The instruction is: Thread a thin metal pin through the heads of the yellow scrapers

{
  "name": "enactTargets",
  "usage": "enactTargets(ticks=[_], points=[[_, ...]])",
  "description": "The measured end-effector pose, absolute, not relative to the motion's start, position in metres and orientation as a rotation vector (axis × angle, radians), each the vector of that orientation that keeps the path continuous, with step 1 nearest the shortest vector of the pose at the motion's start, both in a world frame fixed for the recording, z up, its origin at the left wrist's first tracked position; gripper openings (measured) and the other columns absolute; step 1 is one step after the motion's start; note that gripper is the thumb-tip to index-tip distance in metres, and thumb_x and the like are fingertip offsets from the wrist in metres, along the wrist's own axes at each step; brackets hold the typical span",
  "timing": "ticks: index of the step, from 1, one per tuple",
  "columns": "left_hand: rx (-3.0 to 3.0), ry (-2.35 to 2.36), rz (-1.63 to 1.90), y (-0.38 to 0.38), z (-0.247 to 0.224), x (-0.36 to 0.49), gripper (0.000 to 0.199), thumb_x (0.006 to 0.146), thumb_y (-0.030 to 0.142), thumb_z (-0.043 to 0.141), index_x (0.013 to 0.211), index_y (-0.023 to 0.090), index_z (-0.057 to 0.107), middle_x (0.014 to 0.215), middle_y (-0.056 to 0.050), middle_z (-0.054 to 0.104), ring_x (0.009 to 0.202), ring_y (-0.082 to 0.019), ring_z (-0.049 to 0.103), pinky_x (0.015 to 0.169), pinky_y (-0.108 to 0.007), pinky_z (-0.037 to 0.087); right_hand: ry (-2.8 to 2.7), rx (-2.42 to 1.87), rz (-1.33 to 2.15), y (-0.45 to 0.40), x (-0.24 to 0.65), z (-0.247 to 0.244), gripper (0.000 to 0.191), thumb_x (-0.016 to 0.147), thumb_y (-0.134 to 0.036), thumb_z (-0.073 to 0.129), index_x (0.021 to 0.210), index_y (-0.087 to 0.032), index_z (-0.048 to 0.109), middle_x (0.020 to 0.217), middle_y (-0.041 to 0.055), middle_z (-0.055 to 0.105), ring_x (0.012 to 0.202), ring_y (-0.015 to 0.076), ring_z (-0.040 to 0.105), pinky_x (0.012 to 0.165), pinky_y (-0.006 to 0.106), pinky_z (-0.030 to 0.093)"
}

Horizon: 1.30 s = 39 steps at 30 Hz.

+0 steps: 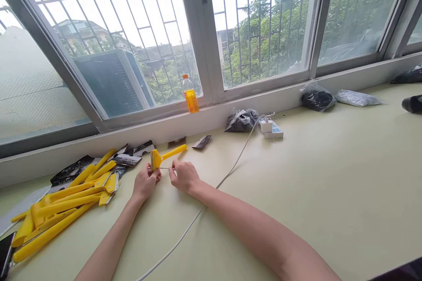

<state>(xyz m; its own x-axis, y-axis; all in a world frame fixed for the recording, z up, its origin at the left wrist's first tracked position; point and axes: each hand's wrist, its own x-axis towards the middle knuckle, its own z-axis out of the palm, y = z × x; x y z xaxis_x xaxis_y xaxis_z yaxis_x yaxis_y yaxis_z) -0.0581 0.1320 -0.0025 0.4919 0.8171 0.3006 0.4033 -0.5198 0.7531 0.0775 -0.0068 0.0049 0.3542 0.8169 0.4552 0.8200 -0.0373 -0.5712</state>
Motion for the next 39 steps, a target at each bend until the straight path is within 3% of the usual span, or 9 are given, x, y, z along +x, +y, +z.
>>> enactTargets(ticks=[8, 22, 33, 39], points=[[2.045, 0.924, 0.909, 0.1337, -0.0054, -0.0573, 0.020, 0.078, 0.038, 0.060, 0.089, 0.023, 0.052, 0.071, -0.001, 0.070, 0.060, -0.020, 0.064, 0.063, -0.029, 0.047, -1.442, -1.824, -0.001, -0.0054, 0.0787, 0.0034, 0.013, 0.097, -0.026, 0.051, 0.088, -0.019, 0.056, 0.074, 0.0023, 0.064, 0.065, 0.0142, 0.053, 0.064, 0.025, 0.031], [2.028, 0.935, 0.922, 0.1298, -0.0031, -0.0564, 0.015, 0.078, 0.031, 0.059, 0.087, 0.024, 0.049, 0.067, 0.002, 0.067, 0.058, -0.018, 0.060, 0.058, -0.027, 0.045, -1.489, -1.845, 0.016, -0.0060, 0.0788, 0.0042, 0.016, 0.101, -0.027, 0.048, 0.091, -0.018, 0.056, 0.079, 0.0037, 0.068, 0.068, 0.0146, 0.056, 0.064, 0.025, 0.031], [2.011, 0.904, 0.925, 0.1296, -0.0024, -0.0570, 0.019, 0.076, 0.034, 0.060, 0.088, 0.024, 0.049, 0.071, -0.001, 0.069, 0.058, -0.018, 0.061, 0.058, -0.029, 0.046, -1.620, -2.008, -0.036, -0.0057, 0.0772, 0.0049, 0.039, 0.109, -0.038, 0.029, 0.090, -0.019, 0.058, 0.078, 0.0057, 0.069, 0.067, 0.0171, 0.061, 0.060, 0.028, 0.026], [2.006, 0.890, 0.917, 0.1322, -0.0046, -0.0572, 0.020, 0.077, 0.035, 0.060, 0.089, 0.024, 0.048, 0.072, -0.001, 0.069, 0.057, -0.018, 0.059, 0.058, -0.029, 0.046, -1.614, -1.968, -0.006, -0.0058, 0.0786, 0.0043, 0.033, 0.108, -0.038, 0.037, 0.093, -0.018, 0.059, 0.082, 0.0063, 0.071, 0.072, 0.0177, 0.063, 0.062, 0.027, 0.030]])
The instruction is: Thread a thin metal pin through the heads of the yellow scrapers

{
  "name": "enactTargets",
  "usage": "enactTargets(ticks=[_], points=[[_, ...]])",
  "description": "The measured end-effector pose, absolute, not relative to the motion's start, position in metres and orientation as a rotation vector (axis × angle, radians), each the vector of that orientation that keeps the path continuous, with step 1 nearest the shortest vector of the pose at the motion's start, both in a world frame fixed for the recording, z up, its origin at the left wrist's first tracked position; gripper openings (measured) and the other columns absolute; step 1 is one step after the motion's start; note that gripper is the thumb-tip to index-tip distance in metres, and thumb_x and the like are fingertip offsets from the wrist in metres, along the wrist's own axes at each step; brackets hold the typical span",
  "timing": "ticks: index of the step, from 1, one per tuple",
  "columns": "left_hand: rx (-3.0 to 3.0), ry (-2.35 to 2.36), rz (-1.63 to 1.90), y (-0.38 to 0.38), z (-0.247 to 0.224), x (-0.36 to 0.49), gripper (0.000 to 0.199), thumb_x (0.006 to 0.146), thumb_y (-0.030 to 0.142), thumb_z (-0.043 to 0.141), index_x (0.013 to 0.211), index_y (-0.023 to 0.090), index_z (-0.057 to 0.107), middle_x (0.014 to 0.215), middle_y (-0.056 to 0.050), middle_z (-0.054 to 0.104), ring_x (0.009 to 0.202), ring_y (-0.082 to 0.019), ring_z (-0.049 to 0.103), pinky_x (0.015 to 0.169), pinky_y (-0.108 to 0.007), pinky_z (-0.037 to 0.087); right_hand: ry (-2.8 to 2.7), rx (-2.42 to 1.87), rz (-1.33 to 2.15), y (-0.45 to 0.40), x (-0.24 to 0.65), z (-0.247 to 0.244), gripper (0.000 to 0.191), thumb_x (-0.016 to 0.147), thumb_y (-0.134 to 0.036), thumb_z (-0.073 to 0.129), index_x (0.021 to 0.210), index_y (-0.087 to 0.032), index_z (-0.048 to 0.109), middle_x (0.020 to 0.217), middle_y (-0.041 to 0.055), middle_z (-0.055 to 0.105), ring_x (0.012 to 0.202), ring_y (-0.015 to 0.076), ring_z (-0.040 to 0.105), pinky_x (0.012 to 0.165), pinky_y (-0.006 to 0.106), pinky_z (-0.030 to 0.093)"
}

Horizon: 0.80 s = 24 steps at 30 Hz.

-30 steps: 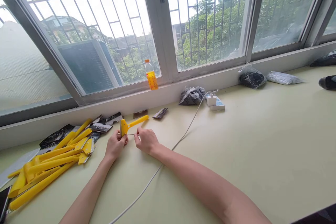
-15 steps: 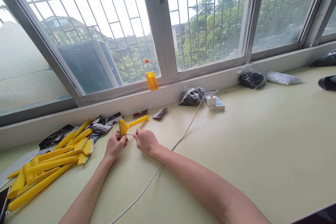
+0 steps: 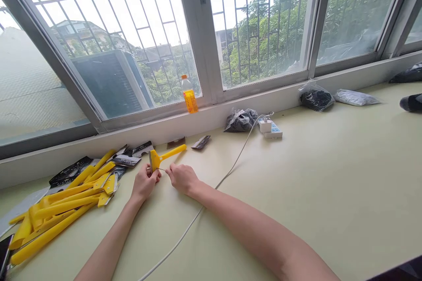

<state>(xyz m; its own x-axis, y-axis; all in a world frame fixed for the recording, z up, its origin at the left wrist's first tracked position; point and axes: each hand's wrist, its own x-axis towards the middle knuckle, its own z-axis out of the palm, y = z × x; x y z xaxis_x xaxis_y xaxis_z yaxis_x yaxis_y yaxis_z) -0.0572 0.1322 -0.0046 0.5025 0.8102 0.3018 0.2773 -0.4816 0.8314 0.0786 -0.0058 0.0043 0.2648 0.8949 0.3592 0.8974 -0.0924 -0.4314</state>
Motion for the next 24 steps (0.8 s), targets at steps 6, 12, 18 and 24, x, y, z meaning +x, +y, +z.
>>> enactTargets(ticks=[6, 12, 18, 24], points=[[2.035, 0.897, 0.896, 0.1322, -0.0044, -0.0578, 0.019, 0.078, 0.037, 0.059, 0.089, 0.024, 0.050, 0.072, -0.001, 0.069, 0.059, -0.019, 0.061, 0.060, -0.029, 0.046, -1.538, -1.845, 0.011, -0.0055, 0.0800, 0.0023, 0.013, 0.103, -0.027, 0.050, 0.096, -0.019, 0.058, 0.086, 0.0043, 0.069, 0.073, 0.0157, 0.060, 0.065, 0.025, 0.033], [2.120, 0.936, 0.889, 0.1326, -0.0047, -0.0573, 0.012, 0.079, 0.033, 0.055, 0.085, 0.025, 0.049, 0.070, -0.001, 0.069, 0.061, -0.021, 0.062, 0.062, -0.030, 0.044, -1.504, -1.789, -0.084, -0.0032, 0.0806, 0.0022, 0.011, 0.100, -0.021, 0.054, 0.091, -0.019, 0.061, 0.090, 0.0021, 0.066, 0.075, 0.0132, 0.056, 0.074, 0.025, 0.035], [2.145, 0.960, 0.874, 0.1336, -0.0046, -0.0576, 0.011, 0.079, 0.031, 0.054, 0.086, 0.025, 0.048, 0.070, 0.000, 0.069, 0.060, -0.021, 0.061, 0.061, -0.029, 0.042, -1.461, -1.807, -0.129, -0.0031, 0.0812, 0.0019, 0.021, 0.103, -0.035, 0.054, 0.094, -0.021, 0.067, 0.089, 0.0009, 0.068, 0.070, 0.0114, 0.055, 0.075, 0.025, 0.035], [2.146, 0.969, 0.868, 0.1306, -0.0013, -0.0572, 0.011, 0.079, 0.031, 0.054, 0.086, 0.024, 0.049, 0.069, -0.001, 0.068, 0.060, -0.021, 0.061, 0.064, -0.030, 0.043, -1.442, -1.855, -0.040, -0.0067, 0.0776, 0.0045, 0.027, 0.105, -0.041, 0.045, 0.100, -0.021, 0.062, 0.082, 0.0021, 0.071, 0.069, 0.0144, 0.060, 0.066, 0.025, 0.031]])
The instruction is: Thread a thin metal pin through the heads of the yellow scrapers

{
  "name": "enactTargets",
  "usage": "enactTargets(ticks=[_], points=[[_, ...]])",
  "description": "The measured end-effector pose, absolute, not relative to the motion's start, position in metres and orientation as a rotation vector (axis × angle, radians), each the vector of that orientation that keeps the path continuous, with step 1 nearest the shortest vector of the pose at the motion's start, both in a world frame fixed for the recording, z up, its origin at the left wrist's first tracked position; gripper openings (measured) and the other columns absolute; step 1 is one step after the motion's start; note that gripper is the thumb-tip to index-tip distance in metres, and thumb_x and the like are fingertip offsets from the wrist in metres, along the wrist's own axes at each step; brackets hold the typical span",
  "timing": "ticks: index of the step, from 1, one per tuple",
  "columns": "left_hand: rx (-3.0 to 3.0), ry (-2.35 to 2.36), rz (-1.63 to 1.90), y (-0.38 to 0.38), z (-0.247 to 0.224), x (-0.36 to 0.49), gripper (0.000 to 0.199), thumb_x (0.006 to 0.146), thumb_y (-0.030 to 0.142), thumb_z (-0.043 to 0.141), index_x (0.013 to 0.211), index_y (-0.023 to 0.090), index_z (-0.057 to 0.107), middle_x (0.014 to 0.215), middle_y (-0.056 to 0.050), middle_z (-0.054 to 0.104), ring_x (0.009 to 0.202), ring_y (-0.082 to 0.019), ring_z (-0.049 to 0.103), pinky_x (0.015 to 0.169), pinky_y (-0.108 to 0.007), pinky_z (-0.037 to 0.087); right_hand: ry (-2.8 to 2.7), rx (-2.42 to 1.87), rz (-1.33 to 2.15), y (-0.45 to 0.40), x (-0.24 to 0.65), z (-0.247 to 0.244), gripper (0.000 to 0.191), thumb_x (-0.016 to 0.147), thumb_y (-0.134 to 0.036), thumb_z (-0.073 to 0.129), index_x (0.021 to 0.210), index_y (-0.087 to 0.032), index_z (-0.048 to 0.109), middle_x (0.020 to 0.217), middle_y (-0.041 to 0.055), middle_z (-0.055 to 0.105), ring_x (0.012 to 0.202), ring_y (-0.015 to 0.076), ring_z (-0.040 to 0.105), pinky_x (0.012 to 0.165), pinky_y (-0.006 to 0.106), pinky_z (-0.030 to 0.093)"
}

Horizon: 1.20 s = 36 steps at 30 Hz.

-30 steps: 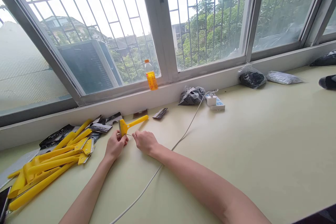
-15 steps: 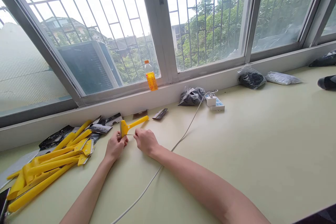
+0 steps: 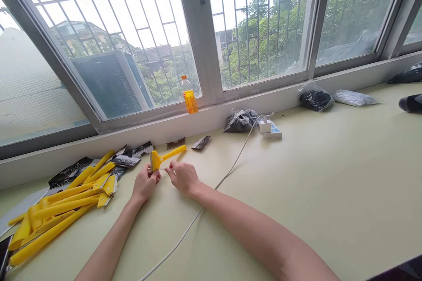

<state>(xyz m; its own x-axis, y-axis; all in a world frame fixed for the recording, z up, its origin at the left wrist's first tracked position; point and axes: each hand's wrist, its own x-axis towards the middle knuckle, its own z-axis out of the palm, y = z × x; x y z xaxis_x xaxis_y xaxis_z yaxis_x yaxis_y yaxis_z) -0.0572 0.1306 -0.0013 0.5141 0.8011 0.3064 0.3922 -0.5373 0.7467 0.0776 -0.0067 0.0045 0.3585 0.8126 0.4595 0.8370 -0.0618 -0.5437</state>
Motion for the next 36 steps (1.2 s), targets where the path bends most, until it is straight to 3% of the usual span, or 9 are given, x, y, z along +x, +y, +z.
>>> enactTargets(ticks=[8, 14, 36], points=[[2.130, 0.990, 0.863, 0.129, 0.000, -0.057, 0.013, 0.079, 0.032, 0.055, 0.087, 0.024, 0.050, 0.071, -0.001, 0.069, 0.063, -0.022, 0.063, 0.066, -0.031, 0.044, -1.426, -1.956, -0.063, -0.011, 0.075, 0.010, 0.018, 0.102, -0.030, 0.040, 0.097, -0.020, 0.054, 0.071, 0.0001, 0.064, 0.059, 0.0145, 0.053, 0.058, 0.027, 0.023], [2.124, 0.977, 0.878, 0.131, -0.002, -0.057, 0.012, 0.078, 0.032, 0.054, 0.085, 0.024, 0.049, 0.069, -0.001, 0.069, 0.060, -0.021, 0.063, 0.064, -0.031, 0.044, -1.499, -1.897, -0.031, -0.012, 0.076, 0.008, 0.007, 0.097, -0.025, 0.046, 0.096, -0.021, 0.051, 0.070, -0.0018, 0.061, 0.058, 0.0141, 0.050, 0.059, 0.026, 0.025], [2.105, 1.012, 0.888, 0.132, -0.003, -0.058, 0.015, 0.081, 0.036, 0.054, 0.088, 0.024, 0.049, 0.069, 0.000, 0.069, 0.057, -0.020, 0.061, 0.059, -0.029, 0.043, -1.569, -1.788, -0.004, -0.006, 0.079, 0.004, 0.015, 0.102, -0.019, 0.042, 0.090, -0.020, 0.049, 0.080, 0.0015, 0.063, 0.066, 0.0141, 0.052, 0.064, 0.026, 0.030]])
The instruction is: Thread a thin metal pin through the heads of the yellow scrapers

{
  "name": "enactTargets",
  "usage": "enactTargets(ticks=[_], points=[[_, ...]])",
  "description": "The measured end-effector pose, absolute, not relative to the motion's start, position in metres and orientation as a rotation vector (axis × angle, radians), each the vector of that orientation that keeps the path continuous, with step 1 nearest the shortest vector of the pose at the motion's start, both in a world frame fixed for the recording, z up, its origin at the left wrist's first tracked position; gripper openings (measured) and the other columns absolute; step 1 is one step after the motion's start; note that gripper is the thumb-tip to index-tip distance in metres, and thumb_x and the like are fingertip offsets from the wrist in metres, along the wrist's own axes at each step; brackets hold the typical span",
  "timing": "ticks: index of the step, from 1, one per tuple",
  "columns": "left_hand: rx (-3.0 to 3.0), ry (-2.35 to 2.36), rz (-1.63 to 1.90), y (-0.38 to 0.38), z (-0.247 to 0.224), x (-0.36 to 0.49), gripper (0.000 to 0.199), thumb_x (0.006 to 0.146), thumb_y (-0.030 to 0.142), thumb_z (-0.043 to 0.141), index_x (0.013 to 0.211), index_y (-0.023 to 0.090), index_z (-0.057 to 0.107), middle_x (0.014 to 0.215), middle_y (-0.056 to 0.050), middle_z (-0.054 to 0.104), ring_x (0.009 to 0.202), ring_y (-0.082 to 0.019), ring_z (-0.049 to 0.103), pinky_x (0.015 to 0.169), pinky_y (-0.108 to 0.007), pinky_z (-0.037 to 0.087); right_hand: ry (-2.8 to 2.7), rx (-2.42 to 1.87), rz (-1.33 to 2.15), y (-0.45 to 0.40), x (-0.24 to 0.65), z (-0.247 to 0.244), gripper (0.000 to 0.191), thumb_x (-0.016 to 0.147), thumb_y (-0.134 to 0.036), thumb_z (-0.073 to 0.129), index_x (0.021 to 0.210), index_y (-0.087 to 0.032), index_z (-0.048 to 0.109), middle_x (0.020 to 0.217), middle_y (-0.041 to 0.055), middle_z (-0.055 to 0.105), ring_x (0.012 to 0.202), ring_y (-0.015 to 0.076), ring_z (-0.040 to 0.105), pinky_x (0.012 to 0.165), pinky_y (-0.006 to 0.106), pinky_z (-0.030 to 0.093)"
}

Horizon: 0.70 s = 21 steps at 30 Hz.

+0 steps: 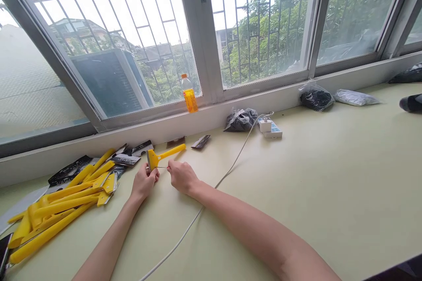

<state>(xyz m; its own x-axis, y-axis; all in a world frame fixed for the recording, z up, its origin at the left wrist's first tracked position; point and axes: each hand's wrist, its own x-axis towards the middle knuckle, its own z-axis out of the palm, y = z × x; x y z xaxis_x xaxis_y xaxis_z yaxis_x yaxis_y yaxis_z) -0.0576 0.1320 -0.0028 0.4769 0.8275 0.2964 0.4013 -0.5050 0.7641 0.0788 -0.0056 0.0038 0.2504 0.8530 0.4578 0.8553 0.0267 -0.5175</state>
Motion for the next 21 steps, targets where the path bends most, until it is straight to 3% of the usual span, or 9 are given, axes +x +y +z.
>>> enactTargets(ticks=[12, 21], points=[[2.160, 1.004, 0.905, 0.1343, -0.0040, -0.0576, 0.016, 0.081, 0.038, 0.056, 0.086, 0.024, 0.052, 0.069, -0.002, 0.070, 0.059, -0.020, 0.063, 0.059, -0.028, 0.043, -1.571, -1.821, 0.029, -0.0094, 0.0794, 0.0090, 0.011, 0.103, -0.022, 0.044, 0.097, -0.019, 0.054, 0.086, 0.0045, 0.069, 0.072, 0.0157, 0.059, 0.066, 0.025, 0.031], [2.186, 0.975, 0.903, 0.1284, -0.0008, -0.0573, 0.013, 0.085, 0.036, 0.051, 0.083, 0.024, 0.050, 0.070, -0.001, 0.069, 0.058, -0.019, 0.061, 0.058, -0.028, 0.043, -1.607, -1.960, -0.064, -0.0116, 0.0759, 0.0117, 0.024, 0.106, -0.032, 0.039, 0.092, -0.020, 0.054, 0.071, 0.0017, 0.063, 0.063, 0.0151, 0.054, 0.060, 0.026, 0.024]])
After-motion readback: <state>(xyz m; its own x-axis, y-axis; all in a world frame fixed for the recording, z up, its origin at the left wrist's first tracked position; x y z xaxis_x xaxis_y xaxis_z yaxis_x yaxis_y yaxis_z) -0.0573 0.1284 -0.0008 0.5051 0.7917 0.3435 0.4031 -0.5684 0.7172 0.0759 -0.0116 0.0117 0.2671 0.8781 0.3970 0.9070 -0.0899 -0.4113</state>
